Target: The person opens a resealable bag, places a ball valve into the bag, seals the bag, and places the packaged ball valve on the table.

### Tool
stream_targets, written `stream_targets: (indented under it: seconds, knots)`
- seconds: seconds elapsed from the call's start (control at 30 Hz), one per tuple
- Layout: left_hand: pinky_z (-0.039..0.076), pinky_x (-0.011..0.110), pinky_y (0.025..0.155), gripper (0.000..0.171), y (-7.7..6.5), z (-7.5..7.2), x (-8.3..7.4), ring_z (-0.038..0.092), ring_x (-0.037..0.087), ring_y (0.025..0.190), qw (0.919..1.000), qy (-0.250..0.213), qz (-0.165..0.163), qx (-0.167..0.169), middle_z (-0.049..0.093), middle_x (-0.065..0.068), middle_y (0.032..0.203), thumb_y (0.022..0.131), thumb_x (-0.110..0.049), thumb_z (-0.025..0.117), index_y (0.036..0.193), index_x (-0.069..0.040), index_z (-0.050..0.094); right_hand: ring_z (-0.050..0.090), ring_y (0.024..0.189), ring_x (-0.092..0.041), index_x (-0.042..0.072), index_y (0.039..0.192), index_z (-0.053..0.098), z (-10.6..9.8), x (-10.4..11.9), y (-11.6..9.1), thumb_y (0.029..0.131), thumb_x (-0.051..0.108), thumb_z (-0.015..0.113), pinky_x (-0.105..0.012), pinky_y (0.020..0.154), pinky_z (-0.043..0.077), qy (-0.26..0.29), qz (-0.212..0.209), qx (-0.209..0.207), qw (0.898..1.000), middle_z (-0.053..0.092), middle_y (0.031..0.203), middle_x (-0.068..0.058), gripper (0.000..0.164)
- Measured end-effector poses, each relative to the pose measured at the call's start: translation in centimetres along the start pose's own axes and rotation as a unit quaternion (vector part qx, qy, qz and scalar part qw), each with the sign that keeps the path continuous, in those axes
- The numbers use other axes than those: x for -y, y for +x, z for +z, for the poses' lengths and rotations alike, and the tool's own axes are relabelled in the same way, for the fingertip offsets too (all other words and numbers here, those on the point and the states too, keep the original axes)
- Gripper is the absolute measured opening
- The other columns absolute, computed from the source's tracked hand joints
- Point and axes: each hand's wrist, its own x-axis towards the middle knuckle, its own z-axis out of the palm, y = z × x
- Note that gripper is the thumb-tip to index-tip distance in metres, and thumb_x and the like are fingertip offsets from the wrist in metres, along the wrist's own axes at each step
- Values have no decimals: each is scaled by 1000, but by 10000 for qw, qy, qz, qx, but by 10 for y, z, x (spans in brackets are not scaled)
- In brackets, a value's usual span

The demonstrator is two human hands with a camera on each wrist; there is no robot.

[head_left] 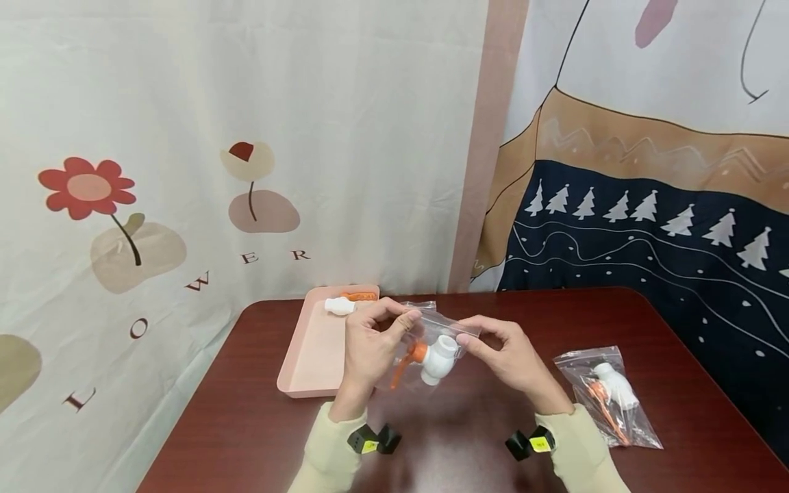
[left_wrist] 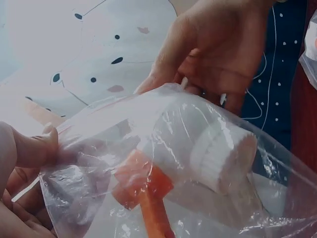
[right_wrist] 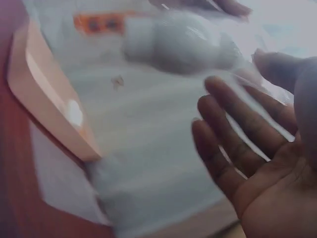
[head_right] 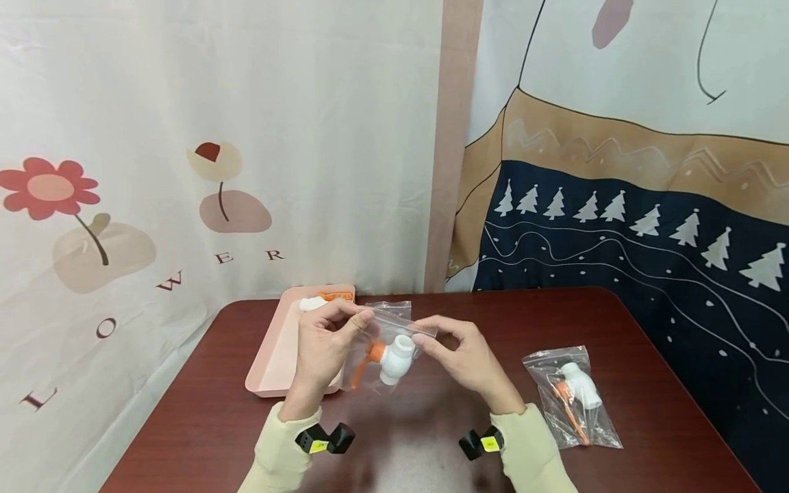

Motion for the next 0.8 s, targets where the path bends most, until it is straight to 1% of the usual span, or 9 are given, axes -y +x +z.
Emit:
stream_targets:
  seconds: [0.1,0.23,0.33,0.43,0.47,0.57,0.63,0.7,0.8]
  knots:
    - [60,30,57,8,1,1,2,73,12,63,9999,10,38,122,74,22,75,87,-8,80,88,-1,77,70,103,-6,8,118,77,6,-3,-5,97,14,70,-23,86,58,209,212,-205,9993,78,113,-2,22]
    - [60,28,62,8,4,-2,6,74,11,68,9994,23,-36,353,75,20,78,88,-9,80,90,-1,78,71,100,-6,5,117,77,9,-3,-9,98,16,70,-24,86,58,317,528,-547,9966,79,108,3,23]
    - [58,24,64,8,3,-6,11,72,9,69,9980,31,-288,566,76,20,84,88,-9,80,90,-1,78,70,94,-6,4,116,77,7,-3,-10,97,18,71,-24,83,59,195,713,-709,9947,78,105,5,24]
    - [59,26,64,11,2,-8,17,71,10,68,9942,23,-609,886,76,22,90,89,-8,79,94,2,77,69,89,-5,4,114,77,4,-4,-10,96,19,72,-28,78,61,181,889,-785,9928,78,102,7,24]
    - [59,27,64,12,2,-9,19,71,10,68,9929,75,-733,939,76,22,93,89,-9,79,96,1,77,69,87,-5,3,114,77,3,-4,-11,96,19,72,-29,77,62,199,943,-798,9921,77,100,8,24]
    - [63,35,65,17,0,-11,24,72,13,67,9883,119,-1005,1139,75,23,94,93,-13,75,104,-1,76,69,84,-6,2,114,77,-1,-5,-11,96,19,73,-34,74,64,264,1109,-803,9902,77,98,7,25]
    - [63,40,67,19,-1,-13,26,74,21,70,9864,139,-1169,1148,75,23,93,95,-17,73,107,-3,76,69,84,-5,2,115,76,-5,-4,-11,96,20,73,-35,73,64,279,1225,-804,9888,77,98,5,26]
    - [63,44,70,22,-2,-17,30,75,27,73,9846,142,-1316,1146,75,23,91,97,-20,72,110,-3,74,69,82,-5,0,116,75,-9,-4,-11,97,19,72,-34,71,64,315,1336,-815,9872,76,99,0,27]
    - [64,42,73,23,-3,-24,38,76,33,81,9821,432,-1415,1165,76,20,90,98,-22,71,110,-3,74,69,82,-5,-4,118,73,-17,-4,-13,98,19,71,-33,69,64,366,1520,-825,9842,76,102,-7,31]
